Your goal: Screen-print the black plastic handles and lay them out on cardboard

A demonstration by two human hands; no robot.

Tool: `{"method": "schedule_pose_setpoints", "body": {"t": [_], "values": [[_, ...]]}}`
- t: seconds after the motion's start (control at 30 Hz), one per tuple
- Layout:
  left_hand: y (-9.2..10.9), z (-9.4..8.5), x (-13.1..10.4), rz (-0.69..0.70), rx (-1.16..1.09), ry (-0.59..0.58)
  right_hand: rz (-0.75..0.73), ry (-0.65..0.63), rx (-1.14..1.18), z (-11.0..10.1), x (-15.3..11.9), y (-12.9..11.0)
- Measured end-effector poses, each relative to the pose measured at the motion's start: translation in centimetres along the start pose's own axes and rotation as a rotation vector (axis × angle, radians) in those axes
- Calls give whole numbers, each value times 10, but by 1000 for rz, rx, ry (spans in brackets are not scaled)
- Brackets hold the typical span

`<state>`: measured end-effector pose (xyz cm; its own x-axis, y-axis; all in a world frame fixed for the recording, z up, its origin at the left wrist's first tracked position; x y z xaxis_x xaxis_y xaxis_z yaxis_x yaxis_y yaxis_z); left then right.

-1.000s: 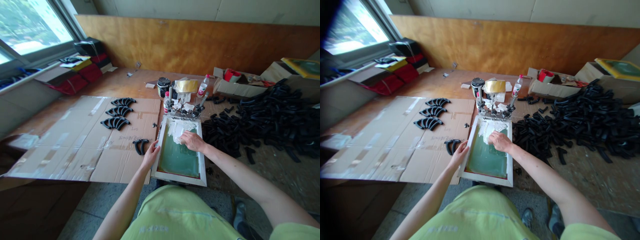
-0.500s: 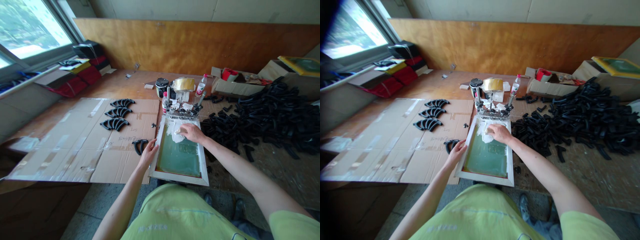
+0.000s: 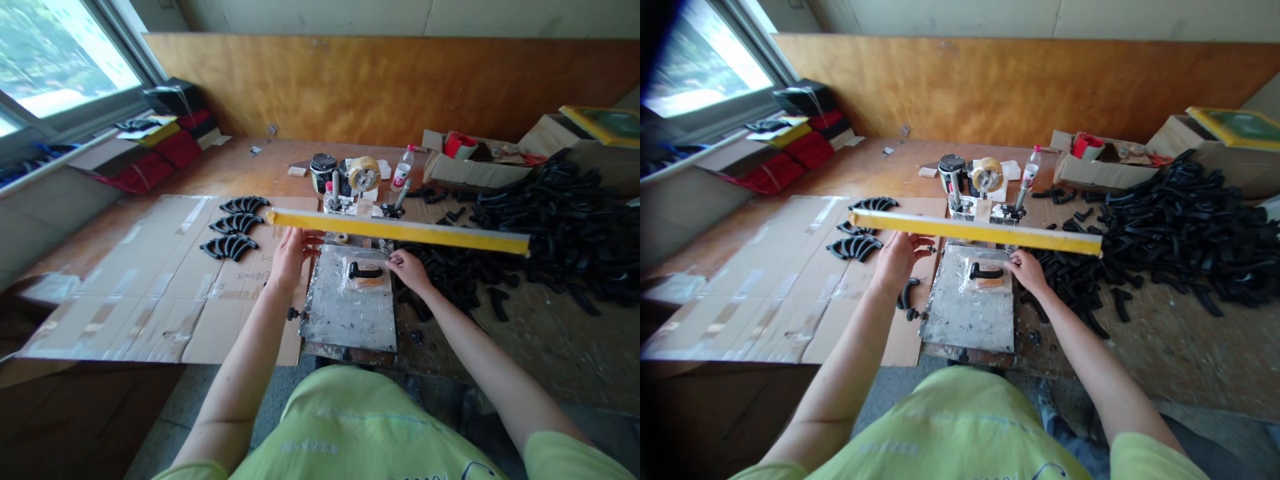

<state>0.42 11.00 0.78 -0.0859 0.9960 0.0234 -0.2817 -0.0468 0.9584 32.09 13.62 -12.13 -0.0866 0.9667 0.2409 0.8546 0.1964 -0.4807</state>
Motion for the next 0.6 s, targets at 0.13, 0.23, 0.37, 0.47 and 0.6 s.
{"method": "schedule_pose_setpoints", "body": {"t": [0.13, 0.23, 0.37, 0.47, 0.6], "values": [[-40, -1, -14, -90, -63, 98, -184, -121, -44, 41, -25, -54], [-121, 13, -63, -505, -45, -56, -176, 12, -29, 29, -42, -93], [-179, -10, -111, -691, -4, -31, -467, -43, 53, 28, -85, -160], [-179, -75, -102, -603, 169, 117, -364, -44, 37, 22, -99, -129], [-155, -196, -83, -547, 684, 345, 75, -67, -397, 14, -106, -3]]}}
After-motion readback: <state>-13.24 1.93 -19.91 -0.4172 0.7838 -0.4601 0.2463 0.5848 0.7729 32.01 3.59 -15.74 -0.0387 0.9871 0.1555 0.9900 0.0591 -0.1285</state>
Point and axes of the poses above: each hand's wrist, its own x-axis towards the middle knuckle, its own z-axis out of the palm, y = z × x, the point moved 9 cm from there along x, towards the middle knuckle, and after that the axes turned 5 degrees about -x, right-handed, at the moved point
